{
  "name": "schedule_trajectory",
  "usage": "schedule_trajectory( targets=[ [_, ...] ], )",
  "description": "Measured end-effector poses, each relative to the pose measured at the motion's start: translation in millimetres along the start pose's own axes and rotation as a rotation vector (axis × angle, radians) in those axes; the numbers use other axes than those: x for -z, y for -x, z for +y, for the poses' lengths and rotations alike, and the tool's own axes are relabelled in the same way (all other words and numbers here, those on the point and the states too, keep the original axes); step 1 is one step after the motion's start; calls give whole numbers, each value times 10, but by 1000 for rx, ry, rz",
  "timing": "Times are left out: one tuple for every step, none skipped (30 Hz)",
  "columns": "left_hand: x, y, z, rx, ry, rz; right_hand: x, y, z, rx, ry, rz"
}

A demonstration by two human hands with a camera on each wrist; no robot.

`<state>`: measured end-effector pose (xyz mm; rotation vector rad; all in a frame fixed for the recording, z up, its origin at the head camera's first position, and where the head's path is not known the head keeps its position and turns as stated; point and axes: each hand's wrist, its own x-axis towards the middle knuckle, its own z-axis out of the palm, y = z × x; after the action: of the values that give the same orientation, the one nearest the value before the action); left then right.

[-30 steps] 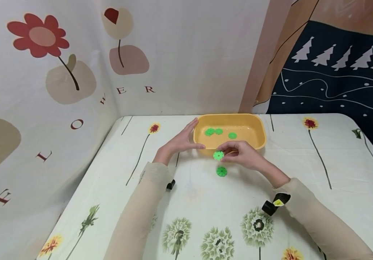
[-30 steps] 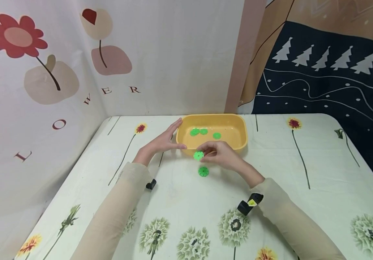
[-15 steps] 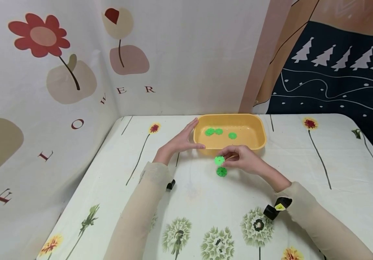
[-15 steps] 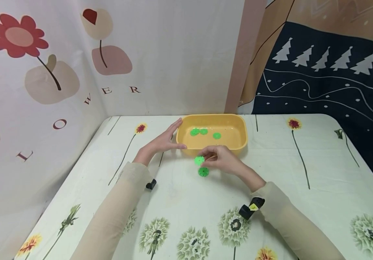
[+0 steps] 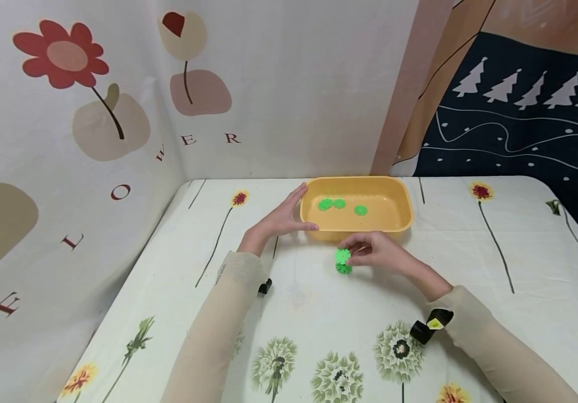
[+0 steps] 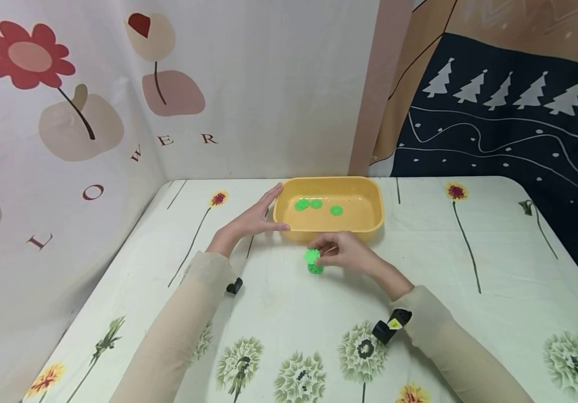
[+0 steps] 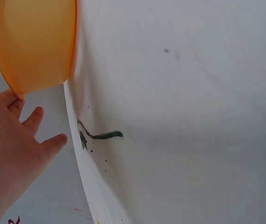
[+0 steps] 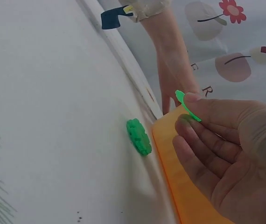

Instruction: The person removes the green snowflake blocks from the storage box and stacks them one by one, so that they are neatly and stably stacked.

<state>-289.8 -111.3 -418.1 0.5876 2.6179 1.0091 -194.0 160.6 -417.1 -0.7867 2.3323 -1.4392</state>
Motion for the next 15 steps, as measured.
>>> schedule_trajectory(
  targets=[
    [-1, -3, -2, 1, 0, 1, -5, 0, 7, 4, 8, 0],
    [-3, -5, -1, 1, 0, 2, -11, 1, 19, 13, 14, -2],
    [-4, -5, -2, 2, 0, 2, -19, 2, 35, 20, 18, -3],
    [-5, -5, -2, 4, 1, 3, -25, 3, 44, 28, 18, -5],
    [-6, -7, -3, 6, 2, 3, -31, 5, 54, 37, 19, -7],
    [-7, -7, -3, 8, 2, 3, -36, 6, 64, 46, 18, -9],
    [-7, -6, -1, 11, 4, 3, -41, 7, 75, 59, 19, -13],
    [-7, -4, 0, 15, 4, 4, -46, 8, 87, 74, 26, -15],
    [-6, -2, 2, 19, 6, 5, -50, 6, 100, 88, 33, -19],
    [-5, -1, 4, 19, 6, 5, -54, 4, 107, 103, 45, -19],
    [-5, 0, 5, 20, 7, 6, -57, 3, 119, 113, 57, -19],
    [-5, 1, 6, 22, 7, 7, -60, 1, 133, 121, 68, -20],
    [-6, 2, 8, 24, 8, 7, -63, -1, 147, 127, 81, -19],
    [-7, 1, 7, 25, 8, 7, -63, -2, 161, 126, 91, -19],
    [-9, -2, 6, 24, 7, 6, -63, -2, 170, 116, 91, -22]
  ],
)
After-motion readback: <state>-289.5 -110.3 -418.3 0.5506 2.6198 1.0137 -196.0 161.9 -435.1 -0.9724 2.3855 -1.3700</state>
